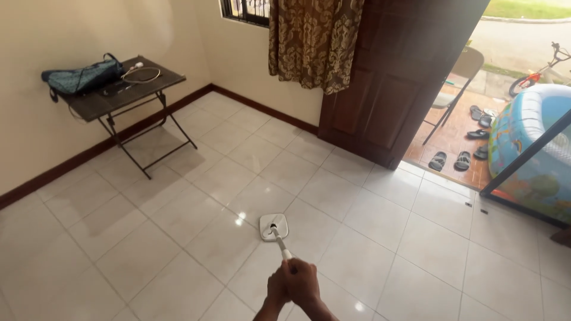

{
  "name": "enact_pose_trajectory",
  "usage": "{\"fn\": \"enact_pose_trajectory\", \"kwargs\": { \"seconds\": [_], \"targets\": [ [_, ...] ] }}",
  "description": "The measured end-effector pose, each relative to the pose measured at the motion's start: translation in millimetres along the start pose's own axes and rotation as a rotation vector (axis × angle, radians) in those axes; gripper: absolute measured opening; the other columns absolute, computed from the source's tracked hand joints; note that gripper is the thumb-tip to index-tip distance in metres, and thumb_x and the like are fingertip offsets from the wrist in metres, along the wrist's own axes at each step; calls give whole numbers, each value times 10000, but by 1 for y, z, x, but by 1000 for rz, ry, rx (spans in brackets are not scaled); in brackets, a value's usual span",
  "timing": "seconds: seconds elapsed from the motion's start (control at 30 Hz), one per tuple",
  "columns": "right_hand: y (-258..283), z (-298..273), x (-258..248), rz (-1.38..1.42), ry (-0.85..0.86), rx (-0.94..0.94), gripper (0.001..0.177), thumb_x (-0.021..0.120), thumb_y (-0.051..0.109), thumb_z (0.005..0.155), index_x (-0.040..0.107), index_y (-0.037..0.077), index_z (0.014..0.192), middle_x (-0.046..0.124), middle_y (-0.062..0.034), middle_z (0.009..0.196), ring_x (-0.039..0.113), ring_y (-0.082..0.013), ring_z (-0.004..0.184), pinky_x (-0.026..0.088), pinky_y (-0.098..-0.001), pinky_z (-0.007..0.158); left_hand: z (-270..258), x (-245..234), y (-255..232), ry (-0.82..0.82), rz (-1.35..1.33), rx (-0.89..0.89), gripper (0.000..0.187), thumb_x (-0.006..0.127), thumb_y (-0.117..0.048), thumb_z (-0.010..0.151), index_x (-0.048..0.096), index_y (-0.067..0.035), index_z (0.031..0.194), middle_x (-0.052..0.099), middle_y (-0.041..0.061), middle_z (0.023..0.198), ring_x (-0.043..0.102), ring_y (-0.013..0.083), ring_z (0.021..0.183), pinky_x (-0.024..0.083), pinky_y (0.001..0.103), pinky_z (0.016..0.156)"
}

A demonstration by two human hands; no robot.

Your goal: The recorder is mopping the tiled floor of a room.

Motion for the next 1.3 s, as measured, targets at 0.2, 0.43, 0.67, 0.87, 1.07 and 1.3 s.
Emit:
{"fn": "enact_pose_trajectory", "kwargs": {
  "seconds": [0.2, 0.43, 0.67, 0.87, 1.07, 1.3],
  "targets": [
    [-10, 57, 20, -16, -1, 18, 302, 714, 253, 877, 703, -20, 748, 635, -151, 547, 511, -195, 472, 482, -398, 527, 73, 0, 24, -52, -42, 16, 446, 672, -418, 904, 551, -159, 1246, 747, 97, 1102, 696, 337, 1072, 564, 472, 902],
    [7, 108, 37, -16, 2, 15, 275, 713, 259, 871, 734, -3, 789, 671, -147, 577, 564, -210, 469, 495, -390, 541, 123, -28, 28, -22, -12, 37, 448, 701, -389, 855, 583, -187, 1236, 738, 78, 1129, 690, 332, 1087, 557, 477, 913],
    [1, 76, 37, -10, 37, -24, 251, 702, 238, 877, 741, 0, 807, 707, -147, 614, 636, -202, 499, 526, -385, 558, 88, -14, 37, 5, -79, -32, 481, 708, -355, 829, 565, -146, 1238, 758, 87, 1094, 713, 313, 1057, 578, 448, 897],
    [-25, 32, 30, 23, 6, -82, 231, 714, 219, 873, 741, -3, 813, 723, -156, 624, 668, -171, 527, 556, -360, 567, 55, 28, 39, -112, -103, 102, 466, 721, -438, 831, 617, -201, 1219, 743, 78, 1146, 694, 303, 1099, 568, 444, 916],
    [-8, 3, 7, -21, 36, -18, 273, 731, 241, 863, 744, -9, 754, 711, -157, 602, 619, -129, 513, 526, -362, 537, 3, 10, 11, -87, -112, -12, 514, 700, -444, 863, 540, -166, 1265, 738, 92, 1159, 697, 312, 1112, 564, 451, 938],
    [-10, -30, -18, -14, 32, -43, 317, 732, 231, 877, 689, -31, 704, 643, -128, 545, 525, -135, 478, 489, -368, 500, -53, 6, -22, -95, -113, -70, 538, 734, -415, 866, 501, -127, 1255, 739, 86, 1104, 722, 302, 1057, 574, 452, 917]
  ]
}}
Point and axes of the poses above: each hand's wrist, its own z-axis towards the middle knuckle, its own x-axis out of the palm, y = z × x, the point moved 3 cm from there along z, towards the middle knuckle
